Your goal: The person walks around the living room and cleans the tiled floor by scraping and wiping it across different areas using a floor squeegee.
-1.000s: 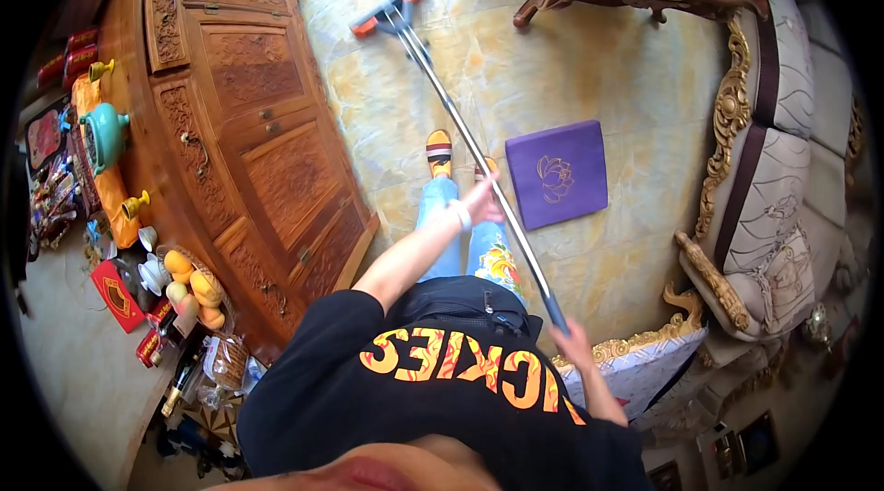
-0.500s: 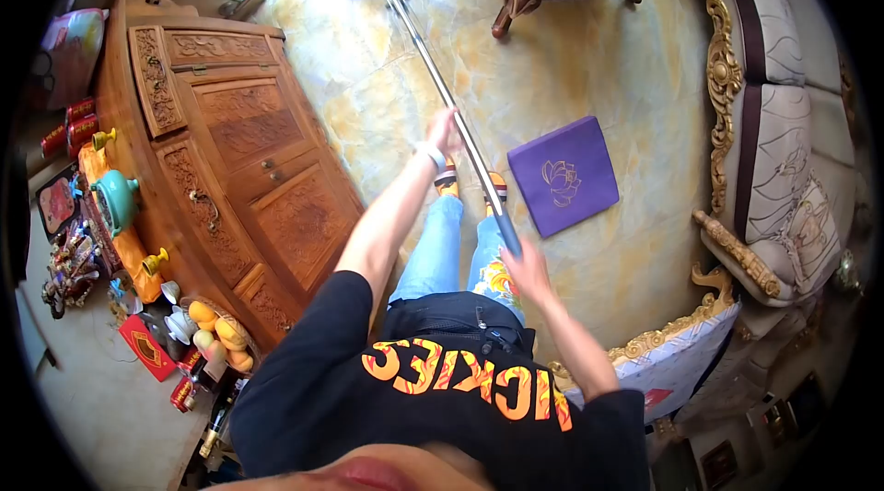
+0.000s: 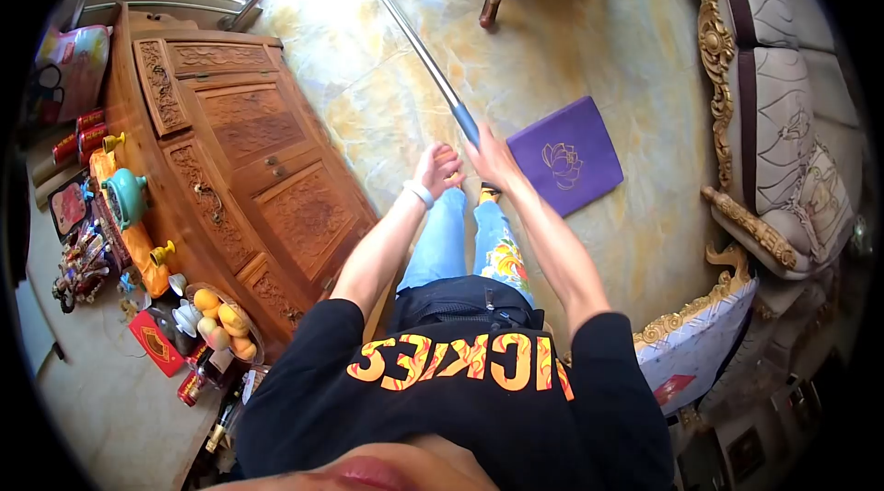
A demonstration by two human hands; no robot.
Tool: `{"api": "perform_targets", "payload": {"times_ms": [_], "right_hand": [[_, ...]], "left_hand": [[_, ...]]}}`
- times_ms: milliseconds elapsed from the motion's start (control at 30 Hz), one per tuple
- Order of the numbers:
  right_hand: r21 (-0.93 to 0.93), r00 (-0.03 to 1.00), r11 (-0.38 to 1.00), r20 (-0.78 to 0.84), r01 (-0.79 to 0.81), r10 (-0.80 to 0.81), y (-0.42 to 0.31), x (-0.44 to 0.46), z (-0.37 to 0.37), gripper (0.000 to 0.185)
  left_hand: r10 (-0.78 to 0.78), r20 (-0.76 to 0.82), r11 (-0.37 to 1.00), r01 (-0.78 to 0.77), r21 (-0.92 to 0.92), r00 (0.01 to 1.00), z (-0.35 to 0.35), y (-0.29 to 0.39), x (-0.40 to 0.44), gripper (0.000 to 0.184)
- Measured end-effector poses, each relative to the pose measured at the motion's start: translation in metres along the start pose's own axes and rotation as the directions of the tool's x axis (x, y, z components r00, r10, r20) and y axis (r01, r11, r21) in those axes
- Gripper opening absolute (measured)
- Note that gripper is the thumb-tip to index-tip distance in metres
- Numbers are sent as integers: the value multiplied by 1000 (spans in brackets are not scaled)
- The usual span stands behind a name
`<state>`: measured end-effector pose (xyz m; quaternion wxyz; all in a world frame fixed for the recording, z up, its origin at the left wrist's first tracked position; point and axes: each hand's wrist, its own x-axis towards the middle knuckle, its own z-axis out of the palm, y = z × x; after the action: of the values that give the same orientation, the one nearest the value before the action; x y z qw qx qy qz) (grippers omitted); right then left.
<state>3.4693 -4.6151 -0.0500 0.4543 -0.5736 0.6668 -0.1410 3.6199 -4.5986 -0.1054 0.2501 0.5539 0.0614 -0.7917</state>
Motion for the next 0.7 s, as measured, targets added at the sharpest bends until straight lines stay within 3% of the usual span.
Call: {"api": "perform_targets", "payload": {"times_ms": [33,67,167,200,267,300,333,400,467,500,600,633,667,700], "right_hand": [[58,998,997,44,-45,43,6,-37,-8,29],[137,1000,990,-1,26,-26,2,-79,-20,29],[48,954,958,113,-283,276,50,-211,-42,29],[75,948,947,84,-313,307,50,-254,-58,32],[-4,860,869,145,-495,490,71,-342,-84,28],[22,779,789,171,-614,603,42,-366,-108,25],[-70,823,827,85,-558,562,50,-405,-117,21],[-146,793,792,67,-593,606,46,-456,-134,18],[-189,681,673,28,-715,732,37,-464,-131,19],[-208,614,603,13,-770,789,29,-465,-129,19],[-99,702,699,-4,-709,712,28,-416,-120,20],[-30,735,735,-3,-677,678,47,-404,-107,21],[41,768,768,-1,-639,640,71,-387,-92,22],[108,819,817,-27,-567,572,72,-321,-78,23]], "left_hand": [[-30,2,1000,30,4,1000,4,-14,3,52],[-61,4,998,61,8,998,10,-26,4,53],[-140,58,985,133,112,988,38,-61,-1,65],[-211,183,967,178,183,960,43,-72,2,72],[-258,168,940,208,270,951,65,-88,-15,76],[-398,166,908,362,210,902,68,-101,-11,80],[-530,172,847,510,149,830,69,-118,-5,85],[-626,145,771,579,267,766,69,-162,-3,94],[-600,-39,704,551,448,799,85,-190,-16,100],[-522,-108,735,510,447,846,95,-193,-20,96],[-406,-7,799,359,482,914,92,-136,-12,85],[-258,129,896,186,404,958,92,-116,-6,70],[-186,56,892,145,429,981,95,-90,-1,59],[-71,211,961,11,276,975,90,-50,26,59]]}}
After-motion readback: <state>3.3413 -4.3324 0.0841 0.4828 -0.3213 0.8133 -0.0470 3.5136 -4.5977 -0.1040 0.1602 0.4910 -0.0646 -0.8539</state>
